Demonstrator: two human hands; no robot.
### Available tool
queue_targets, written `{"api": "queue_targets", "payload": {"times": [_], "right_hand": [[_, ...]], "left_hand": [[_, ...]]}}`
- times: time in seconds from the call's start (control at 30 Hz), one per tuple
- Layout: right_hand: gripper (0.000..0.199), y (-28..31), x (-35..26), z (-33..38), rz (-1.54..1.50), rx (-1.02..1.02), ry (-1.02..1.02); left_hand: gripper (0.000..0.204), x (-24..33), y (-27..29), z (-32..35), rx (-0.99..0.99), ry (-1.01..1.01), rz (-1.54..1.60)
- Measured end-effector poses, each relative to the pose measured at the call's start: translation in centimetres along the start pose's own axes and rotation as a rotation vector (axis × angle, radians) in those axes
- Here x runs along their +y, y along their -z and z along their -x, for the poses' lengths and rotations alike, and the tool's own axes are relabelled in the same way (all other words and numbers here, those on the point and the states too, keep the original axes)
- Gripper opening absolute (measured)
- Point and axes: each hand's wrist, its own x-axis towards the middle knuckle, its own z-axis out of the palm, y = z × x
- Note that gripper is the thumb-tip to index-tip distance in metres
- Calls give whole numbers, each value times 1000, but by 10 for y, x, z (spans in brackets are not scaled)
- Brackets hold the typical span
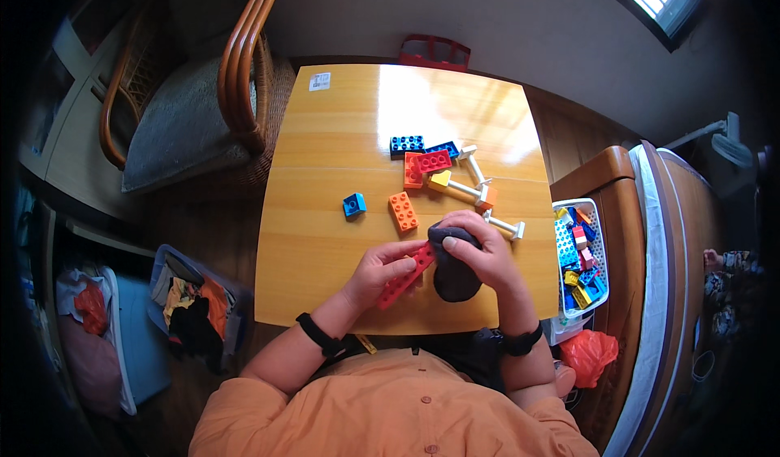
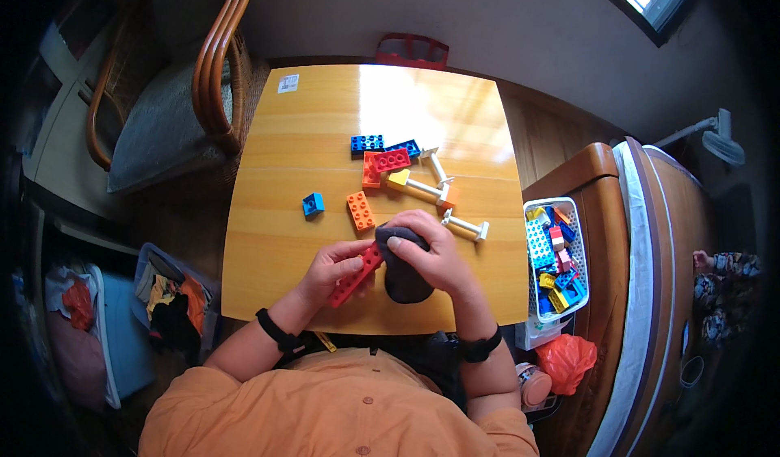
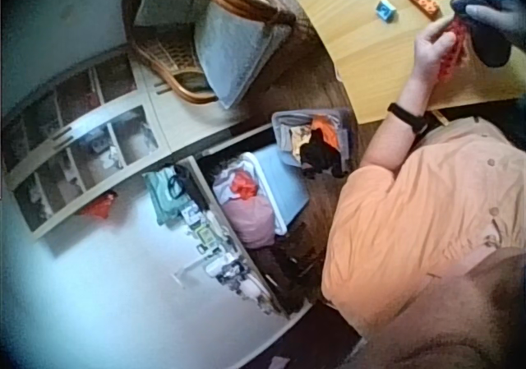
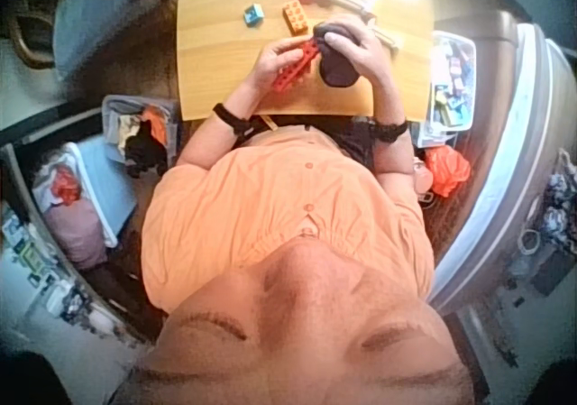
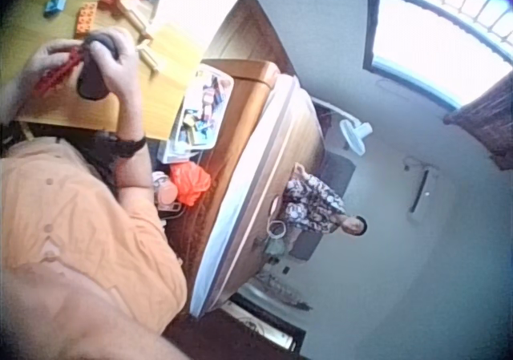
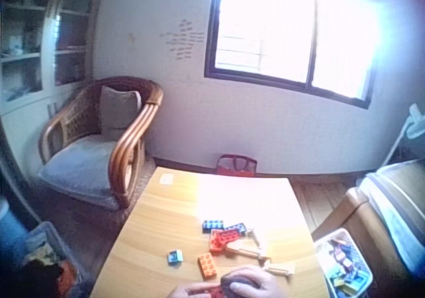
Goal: The person assembles toy building blocks by hand. They connect various plastic blocks and cylindrical components together on a table, including red, yellow, and blue pieces, while using a small yellow cloth to wipe or grip them.
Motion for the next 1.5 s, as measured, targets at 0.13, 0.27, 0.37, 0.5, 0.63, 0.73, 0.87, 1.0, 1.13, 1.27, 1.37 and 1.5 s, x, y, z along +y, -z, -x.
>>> {"api": "queue_targets", "payload": {"times": [0.13,0.27,0.37,0.5,0.63,0.73,0.87,1.0,1.13,1.27,1.37,1.5], "right_hand": [[26,4,10,0,48,79,-23],[27,-22,8,5,-2,164,10],[32,-48,14,15,44,108,80],[35,-67,6,37,114,38,143],[35,-59,2,41,143,54,201],[34,-47,-3,35,182,115,186],[32,-37,-4,21,161,281,139],[30,-42,-2,10,169,380,132],[30,-60,0,21,205,187,198],[29,-83,-4,45,228,-30,247],[28,-76,-2,47,225,-84,269],[32,-45,-11,35,360,85,102]], "left_hand": [[44,-5,-4,-6,116,-8,235],[40,-18,15,-9,47,-110,273],[41,-7,-8,-12,308,-173,286],[47,-11,12,-14,181,-268,337],[49,-9,-1,-14,315,-253,220],[49,-20,3,-15,295,-251,50],[45,-12,-5,-9,213,-161,-65],[43,-17,1,-10,230,-145,53],[40,-19,6,-16,302,-267,131],[39,-16,8,-19,388,-329,246],[37,-16,11,-15,321,-309,270],[40,-13,12,-14,290,-259,336]]}}
